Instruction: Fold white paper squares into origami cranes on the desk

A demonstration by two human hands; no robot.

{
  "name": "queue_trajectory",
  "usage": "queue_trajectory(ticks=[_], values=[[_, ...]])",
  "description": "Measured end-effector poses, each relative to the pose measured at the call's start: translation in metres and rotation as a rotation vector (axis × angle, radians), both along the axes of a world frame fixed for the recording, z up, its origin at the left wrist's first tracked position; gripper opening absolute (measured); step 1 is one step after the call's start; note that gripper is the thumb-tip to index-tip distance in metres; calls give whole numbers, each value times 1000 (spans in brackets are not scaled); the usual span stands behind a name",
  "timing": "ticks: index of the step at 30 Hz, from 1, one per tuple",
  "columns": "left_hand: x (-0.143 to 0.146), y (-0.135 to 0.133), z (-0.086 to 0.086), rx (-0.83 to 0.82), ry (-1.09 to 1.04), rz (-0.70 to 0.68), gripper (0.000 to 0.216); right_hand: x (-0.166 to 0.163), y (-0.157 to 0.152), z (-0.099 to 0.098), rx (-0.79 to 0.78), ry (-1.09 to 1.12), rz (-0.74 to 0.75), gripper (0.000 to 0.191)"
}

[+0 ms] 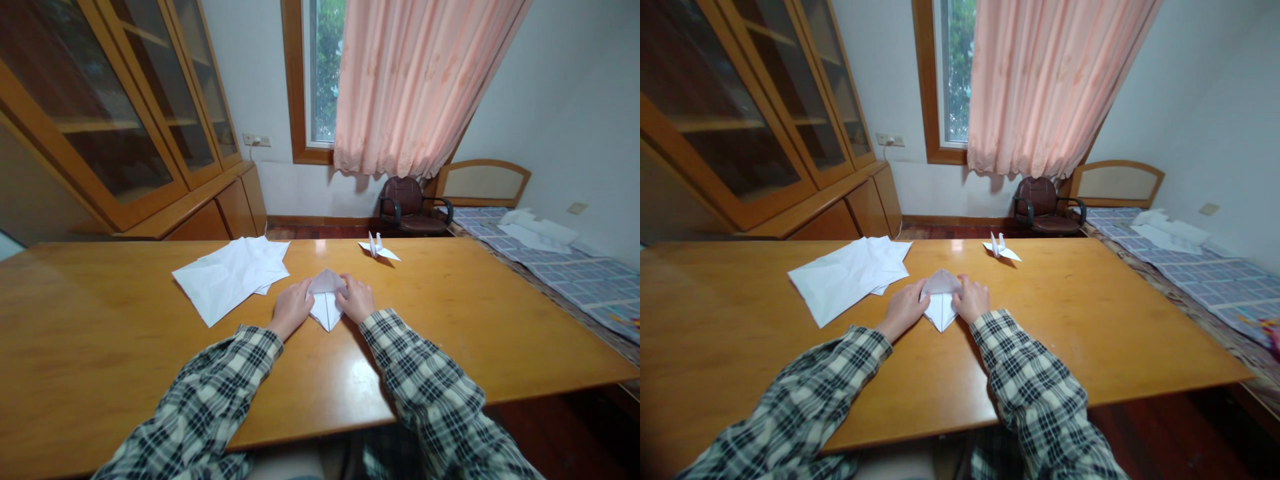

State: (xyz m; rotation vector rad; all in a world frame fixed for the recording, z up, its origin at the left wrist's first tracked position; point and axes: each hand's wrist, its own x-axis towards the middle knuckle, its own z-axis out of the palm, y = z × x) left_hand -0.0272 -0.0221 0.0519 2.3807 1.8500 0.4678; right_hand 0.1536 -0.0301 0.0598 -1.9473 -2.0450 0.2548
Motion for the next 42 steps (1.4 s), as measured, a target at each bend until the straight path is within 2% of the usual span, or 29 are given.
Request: queue_trajectory(ticks=[7,13,19,33,42], values=[[2,-1,0,11,-5,16,35,1,1,-3,-9,-7,5,45],[5,-2,2,-59,92,78,42,-4,-2,2,4,-55,-13,41],[7,-2,2,-44,118,74,47,-10,-4,3,24,-78,-5,41],[12,-10,4,-50,34,41,63,-12,-8,3,58,4,40,62],[10,-9,4,-24,-22,16,65,-13,-6,-1,71,23,10,62]])
